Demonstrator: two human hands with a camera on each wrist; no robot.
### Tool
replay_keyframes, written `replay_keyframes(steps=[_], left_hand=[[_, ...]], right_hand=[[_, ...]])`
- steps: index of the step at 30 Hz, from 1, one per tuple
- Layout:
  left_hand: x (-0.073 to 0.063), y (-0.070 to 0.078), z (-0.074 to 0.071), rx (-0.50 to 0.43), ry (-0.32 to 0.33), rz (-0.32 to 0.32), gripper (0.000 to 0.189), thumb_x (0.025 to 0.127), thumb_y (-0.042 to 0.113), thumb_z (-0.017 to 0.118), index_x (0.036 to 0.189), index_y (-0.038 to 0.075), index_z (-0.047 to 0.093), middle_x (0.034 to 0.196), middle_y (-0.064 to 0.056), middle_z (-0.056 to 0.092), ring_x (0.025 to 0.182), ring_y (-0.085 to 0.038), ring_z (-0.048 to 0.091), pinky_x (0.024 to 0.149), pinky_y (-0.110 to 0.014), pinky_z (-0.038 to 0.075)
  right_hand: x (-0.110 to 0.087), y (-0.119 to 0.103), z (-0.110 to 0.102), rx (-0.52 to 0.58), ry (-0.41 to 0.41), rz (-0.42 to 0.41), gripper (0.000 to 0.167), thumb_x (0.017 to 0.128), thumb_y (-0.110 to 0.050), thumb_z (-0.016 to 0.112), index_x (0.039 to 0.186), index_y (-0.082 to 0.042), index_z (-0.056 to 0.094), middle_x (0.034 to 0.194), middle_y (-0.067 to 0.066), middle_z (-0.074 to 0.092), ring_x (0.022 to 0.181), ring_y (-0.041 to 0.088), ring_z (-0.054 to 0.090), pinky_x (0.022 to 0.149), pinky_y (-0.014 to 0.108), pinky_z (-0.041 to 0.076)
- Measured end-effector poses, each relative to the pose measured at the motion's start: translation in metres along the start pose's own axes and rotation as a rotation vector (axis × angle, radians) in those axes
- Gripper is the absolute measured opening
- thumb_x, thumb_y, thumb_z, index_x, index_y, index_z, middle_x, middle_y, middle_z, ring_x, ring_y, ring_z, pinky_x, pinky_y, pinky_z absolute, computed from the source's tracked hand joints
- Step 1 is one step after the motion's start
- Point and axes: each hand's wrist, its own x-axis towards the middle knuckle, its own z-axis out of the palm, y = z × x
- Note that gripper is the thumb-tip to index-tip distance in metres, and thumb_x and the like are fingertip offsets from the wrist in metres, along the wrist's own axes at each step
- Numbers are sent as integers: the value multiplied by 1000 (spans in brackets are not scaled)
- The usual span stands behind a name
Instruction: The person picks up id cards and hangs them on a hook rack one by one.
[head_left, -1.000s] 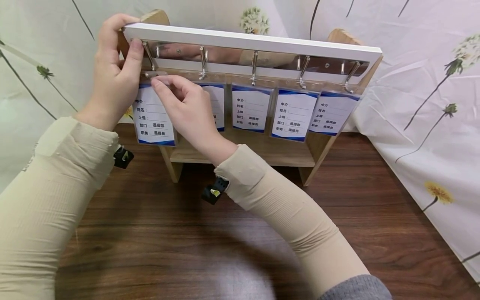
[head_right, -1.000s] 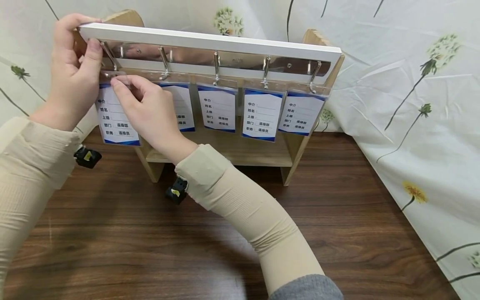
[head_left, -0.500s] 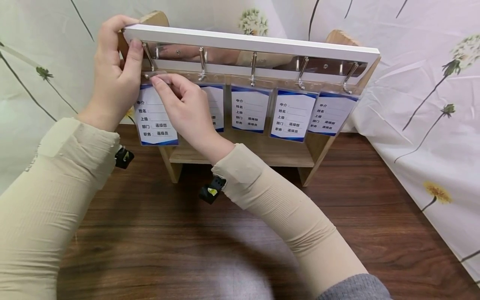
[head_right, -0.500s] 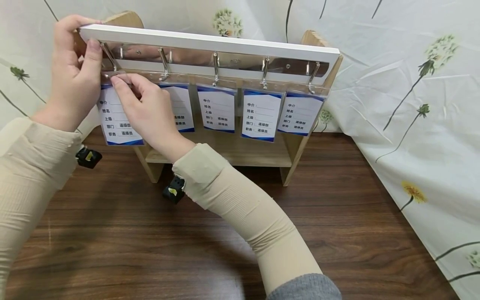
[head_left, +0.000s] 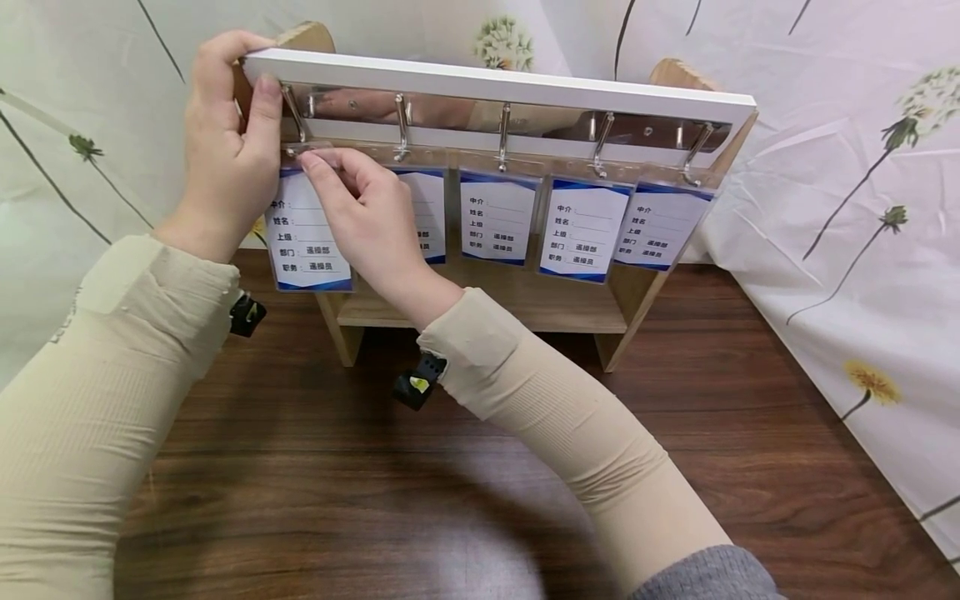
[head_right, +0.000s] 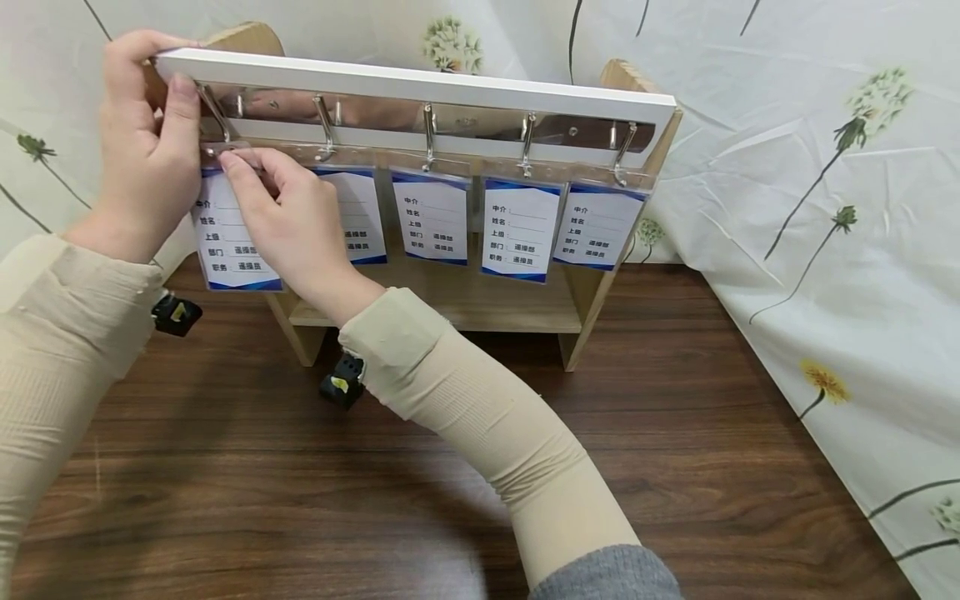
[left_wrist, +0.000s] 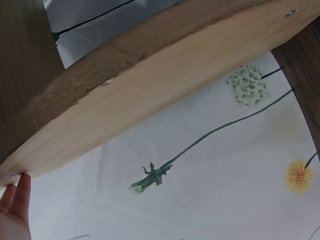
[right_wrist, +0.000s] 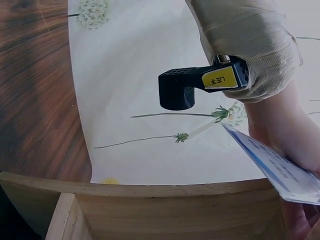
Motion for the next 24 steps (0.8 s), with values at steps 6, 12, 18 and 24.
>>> replay_keyframes(steps=[6,12,18,24], left_hand=[[0,-1,-1,31,2,19,28,103,16,44,129,11,52,109,24,43,90,4,44,84,-16,32],[-2,-2,1,19,12,23,28,103,17,45,129,11,53,111,23,45,91,3,46,84,-16,34],[-1,-1,1,32,0,35,27,104,18,44,129,12,51,111,24,43,89,3,46,80,-16,34],[-1,-2,0,32,8,44,27,104,17,44,128,9,52,108,23,43,85,4,43,79,-16,32]], right_hand=[[3,1,1,9,26,21,28,104,-28,52,114,-11,70,96,3,75,76,3,65,68,15,49],[4,5,0,-2,28,38,28,105,-27,49,114,-10,68,95,4,74,74,5,64,66,17,49],[4,7,1,-39,53,1,29,105,-27,49,118,-10,68,103,3,74,82,3,65,70,12,47],[4,9,2,-68,71,-10,30,104,-29,51,118,-10,69,101,2,75,78,2,62,66,14,45]])
